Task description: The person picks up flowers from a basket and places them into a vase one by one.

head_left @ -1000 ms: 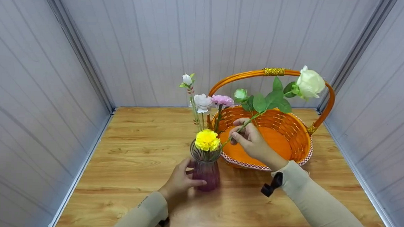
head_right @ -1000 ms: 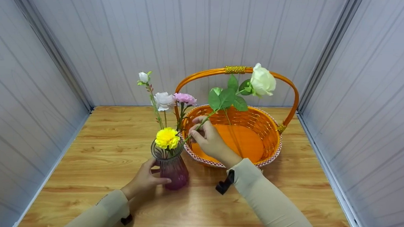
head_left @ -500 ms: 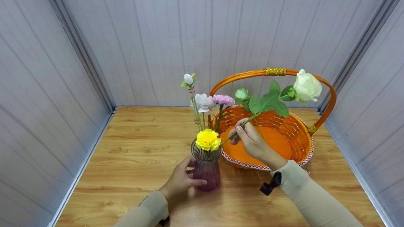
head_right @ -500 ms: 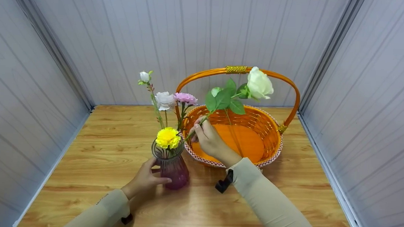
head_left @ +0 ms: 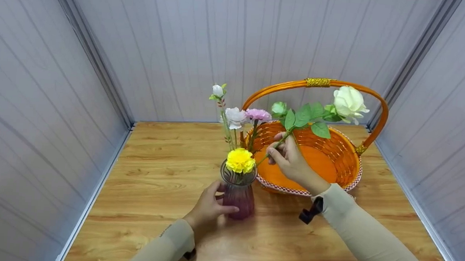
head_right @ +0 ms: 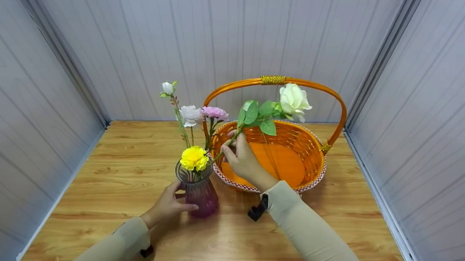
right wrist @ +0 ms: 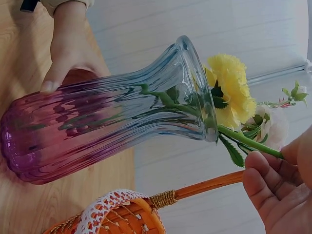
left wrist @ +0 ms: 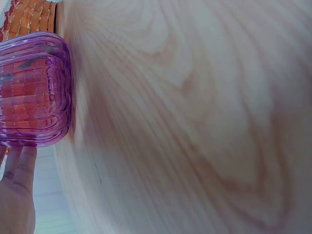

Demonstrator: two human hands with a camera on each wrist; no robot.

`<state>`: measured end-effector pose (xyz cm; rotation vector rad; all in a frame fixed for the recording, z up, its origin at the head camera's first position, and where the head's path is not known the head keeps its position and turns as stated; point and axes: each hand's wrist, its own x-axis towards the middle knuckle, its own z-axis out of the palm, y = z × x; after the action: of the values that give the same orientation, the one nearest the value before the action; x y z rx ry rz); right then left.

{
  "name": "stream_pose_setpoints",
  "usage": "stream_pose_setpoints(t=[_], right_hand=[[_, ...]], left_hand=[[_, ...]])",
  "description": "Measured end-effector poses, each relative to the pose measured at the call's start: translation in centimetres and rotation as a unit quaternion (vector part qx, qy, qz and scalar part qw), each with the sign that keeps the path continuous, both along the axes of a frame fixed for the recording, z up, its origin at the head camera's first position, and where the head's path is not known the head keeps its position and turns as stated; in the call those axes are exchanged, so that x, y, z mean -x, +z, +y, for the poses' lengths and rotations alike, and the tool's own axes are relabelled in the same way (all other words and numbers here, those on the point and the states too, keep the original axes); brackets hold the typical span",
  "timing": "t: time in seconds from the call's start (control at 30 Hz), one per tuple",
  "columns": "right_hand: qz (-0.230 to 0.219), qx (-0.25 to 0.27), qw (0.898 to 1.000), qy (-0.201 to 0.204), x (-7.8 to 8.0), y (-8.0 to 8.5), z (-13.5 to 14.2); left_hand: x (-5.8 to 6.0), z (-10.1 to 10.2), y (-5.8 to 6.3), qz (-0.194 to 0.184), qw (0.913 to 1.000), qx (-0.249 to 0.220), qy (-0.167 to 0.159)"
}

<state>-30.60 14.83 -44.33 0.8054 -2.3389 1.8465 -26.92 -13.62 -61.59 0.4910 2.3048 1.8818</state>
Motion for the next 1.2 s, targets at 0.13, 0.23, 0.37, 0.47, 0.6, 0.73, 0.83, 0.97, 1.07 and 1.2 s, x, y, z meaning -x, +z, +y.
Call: stream_pose_setpoints(t=[0.13,0.23,0.37,0.47,0.6,0.73,0.83,0.97,1.07,1.2], right_hand=[[0.016,-0.024,1.0,0.003,0.3,0.1,-0.1],[0.021,-0.035,0.999,0.005,0.4,0.2,-0.1],[0.039,-0.077,0.996,-0.001,0.7,0.4,0.0],[0.061,-0.121,0.991,-0.002,0.9,0.6,-0.1],[0.066,-0.15,0.986,0.008,0.8,0.7,-0.5],[0.053,-0.152,0.987,-0.006,0.6,0.4,-1.1],[0.038,-0.143,0.988,-0.036,0.5,-0.2,-1.3],[0.027,-0.112,0.991,-0.067,0.7,-1.0,-1.5],[0.011,-0.08,0.995,-0.067,0.7,-1.5,-1.6],[-0.018,-0.051,0.997,-0.053,0.5,-1.8,-1.5]], left_hand=[[0.1,0.0,0.0,0.005,1.0,-0.001,-0.001],[0.1,0.1,0.1,0.01,0.9999,0.004,0.0],[0.1,0.1,0.3,0.002,1.0,0.005,0.001],[0.0,0.1,0.3,-0.005,1.0,0.001,0.0],[0.0,0.1,0.2,-0.01,0.9999,0.003,0.002],[0.1,0.2,0.2,-0.015,0.9999,0.005,0.003],[0.1,0.2,0.1,-0.015,0.9999,0.004,0.001],[0.0,0.2,0.1,-0.016,0.9999,0.004,0.001],[0.0,0.2,0.1,-0.016,0.9998,0.007,0.003],[0.1,0.2,0.0,0.0,1.0,0.009,0.003]])
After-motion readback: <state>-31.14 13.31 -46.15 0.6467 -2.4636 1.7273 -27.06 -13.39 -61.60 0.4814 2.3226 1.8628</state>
